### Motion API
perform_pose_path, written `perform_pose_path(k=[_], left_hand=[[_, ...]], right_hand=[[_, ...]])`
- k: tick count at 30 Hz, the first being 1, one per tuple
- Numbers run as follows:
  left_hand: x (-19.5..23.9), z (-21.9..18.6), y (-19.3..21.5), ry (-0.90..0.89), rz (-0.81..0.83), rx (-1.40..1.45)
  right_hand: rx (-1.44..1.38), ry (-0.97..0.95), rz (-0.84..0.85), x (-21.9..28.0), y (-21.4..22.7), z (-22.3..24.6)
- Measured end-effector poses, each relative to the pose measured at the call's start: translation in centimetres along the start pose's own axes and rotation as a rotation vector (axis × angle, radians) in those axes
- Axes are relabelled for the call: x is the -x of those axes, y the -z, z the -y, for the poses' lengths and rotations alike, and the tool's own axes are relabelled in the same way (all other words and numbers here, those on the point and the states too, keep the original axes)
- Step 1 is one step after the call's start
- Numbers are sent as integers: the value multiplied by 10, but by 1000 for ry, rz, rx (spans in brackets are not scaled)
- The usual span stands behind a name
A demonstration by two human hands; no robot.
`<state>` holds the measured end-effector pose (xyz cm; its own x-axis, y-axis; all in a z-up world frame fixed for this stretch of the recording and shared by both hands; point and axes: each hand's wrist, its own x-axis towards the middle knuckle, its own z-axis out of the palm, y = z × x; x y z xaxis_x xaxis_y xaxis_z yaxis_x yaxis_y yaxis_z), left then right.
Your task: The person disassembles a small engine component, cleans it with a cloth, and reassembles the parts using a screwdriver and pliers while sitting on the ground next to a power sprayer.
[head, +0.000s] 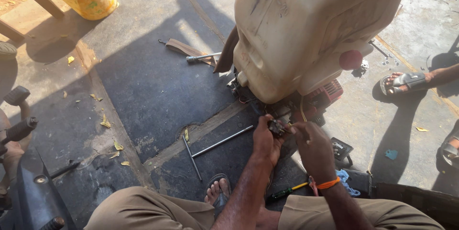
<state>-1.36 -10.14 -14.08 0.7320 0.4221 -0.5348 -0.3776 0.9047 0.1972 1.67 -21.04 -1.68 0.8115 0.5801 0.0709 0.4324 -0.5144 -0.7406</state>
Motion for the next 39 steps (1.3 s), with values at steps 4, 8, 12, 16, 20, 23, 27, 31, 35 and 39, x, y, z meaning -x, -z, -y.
perform_pose_path(k=[4, 8, 12, 16, 20, 23, 27, 31, 35, 39], left_hand=[[6, -19, -13, -30, 11, 13], [22, -20, -31, -27, 38, -29], [33, -23, -40, -3, -20, -69], [35, -26, -46, -4, -11, -25], [35, -25, -45, -7, -21, -87], [32, -23, -41, -10, -19, -81], [28, -19, -37, -22, -13, -90], [30, -11, -36, -66, 10, -104], [34, -9, -40, -87, 7, -120], [37, -9, -40, -89, 16, -197]], right_hand=[[-114, -126, 51, -4, 1, -6], [-66, 33, 28, -3, -8, -12], [-143, -47, 46, -1, -14, -16], [-175, -30, 23, -3, -11, -17], [-144, -19, 26, -2, -11, -18], [-143, -37, 38, -2, -12, -18], [-132, -15, 19, -2, -13, -16], [-85, 121, 7, 1, -12, -14], [-46, 57, 5, 0, -13, -11], [-37, -41, 30, 0, -15, -9]])
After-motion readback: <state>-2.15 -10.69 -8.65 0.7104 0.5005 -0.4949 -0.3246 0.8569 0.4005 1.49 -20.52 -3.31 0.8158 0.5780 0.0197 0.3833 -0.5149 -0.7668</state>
